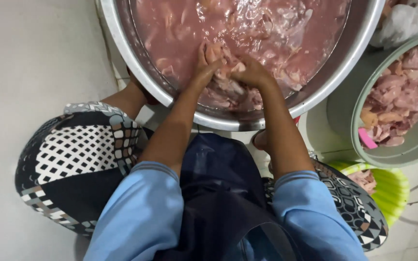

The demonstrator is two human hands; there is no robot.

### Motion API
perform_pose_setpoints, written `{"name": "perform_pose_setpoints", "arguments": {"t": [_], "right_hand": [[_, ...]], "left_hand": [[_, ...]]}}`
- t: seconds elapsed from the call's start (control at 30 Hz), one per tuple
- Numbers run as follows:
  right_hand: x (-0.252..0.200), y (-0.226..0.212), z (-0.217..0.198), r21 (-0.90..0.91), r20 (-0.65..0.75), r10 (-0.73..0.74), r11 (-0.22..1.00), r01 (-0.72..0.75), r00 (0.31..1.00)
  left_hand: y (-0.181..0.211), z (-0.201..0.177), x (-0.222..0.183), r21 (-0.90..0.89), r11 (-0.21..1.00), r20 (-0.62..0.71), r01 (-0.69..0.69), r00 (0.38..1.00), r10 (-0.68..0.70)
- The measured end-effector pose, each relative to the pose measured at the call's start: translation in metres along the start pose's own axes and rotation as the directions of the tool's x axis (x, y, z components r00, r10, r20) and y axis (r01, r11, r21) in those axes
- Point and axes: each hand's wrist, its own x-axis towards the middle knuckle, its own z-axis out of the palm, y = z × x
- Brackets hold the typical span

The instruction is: Washing and trimming raw chicken pieces in a large basin of water using hands and a knife

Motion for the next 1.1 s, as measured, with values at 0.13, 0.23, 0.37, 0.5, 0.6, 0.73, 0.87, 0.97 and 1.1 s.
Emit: {"name": "perform_pose_setpoints", "arguments": {"t": [0.13, 0.23, 0.37, 0.5, 0.6, 0.73, 0.87, 0.97, 1.1], "right_hand": [[-0.004, 0.014, 0.006, 0.253, -0.402, -0.119, 0.939, 0.235, 0.908], [-0.044, -0.014, 0.021, 0.36, -0.502, 0.095, 0.927, 0.107, 0.86], [0.039, 0.093, 0.096, 0.553, -0.349, 0.188, 0.832, 0.04, 0.918], [0.008, 0.058, 0.076, 0.606, -0.314, 0.202, 0.795, 0.031, 0.928], [-0.011, 0.032, 0.069, 0.66, -0.3, 0.267, 0.751, -0.003, 0.916], [0.014, 0.044, 0.074, 0.98, -0.121, 0.21, 0.181, 0.083, 0.97], [0.059, 0.111, 0.099, 0.989, -0.103, 0.209, 0.125, 0.078, 0.973], [0.039, 0.1, 0.087, 0.942, -0.22, 0.147, 0.289, 0.171, 0.964], [-0.005, 0.034, 0.058, 0.957, -0.198, 0.087, 0.234, 0.173, 0.976]], "left_hand": [[-0.002, -0.02, 0.015, 0.208, 0.978, 0.01, 0.011, 1.0, -0.014], [0.005, -0.043, 0.003, 0.446, 0.877, 0.023, 0.182, 0.977, -0.214], [0.024, -0.048, -0.014, 0.707, 0.662, 0.118, 0.248, 0.882, -0.457], [0.025, -0.028, -0.044, 0.17, 0.949, 0.113, 0.267, 0.951, -0.288], [0.013, -0.02, -0.047, -0.183, 0.934, 0.112, 0.307, 0.95, -0.29], [0.029, -0.013, -0.043, -0.297, 0.876, 0.174, 0.381, 0.923, -0.343], [-0.033, -0.022, -0.012, -0.219, 0.943, 0.246, 0.252, 0.949, -0.196], [-0.028, -0.027, -0.011, -0.172, 0.941, 0.281, 0.29, 0.93, -0.235], [-0.074, -0.016, 0.031, -0.228, 0.962, 0.117, 0.148, 0.985, -0.124]]}}
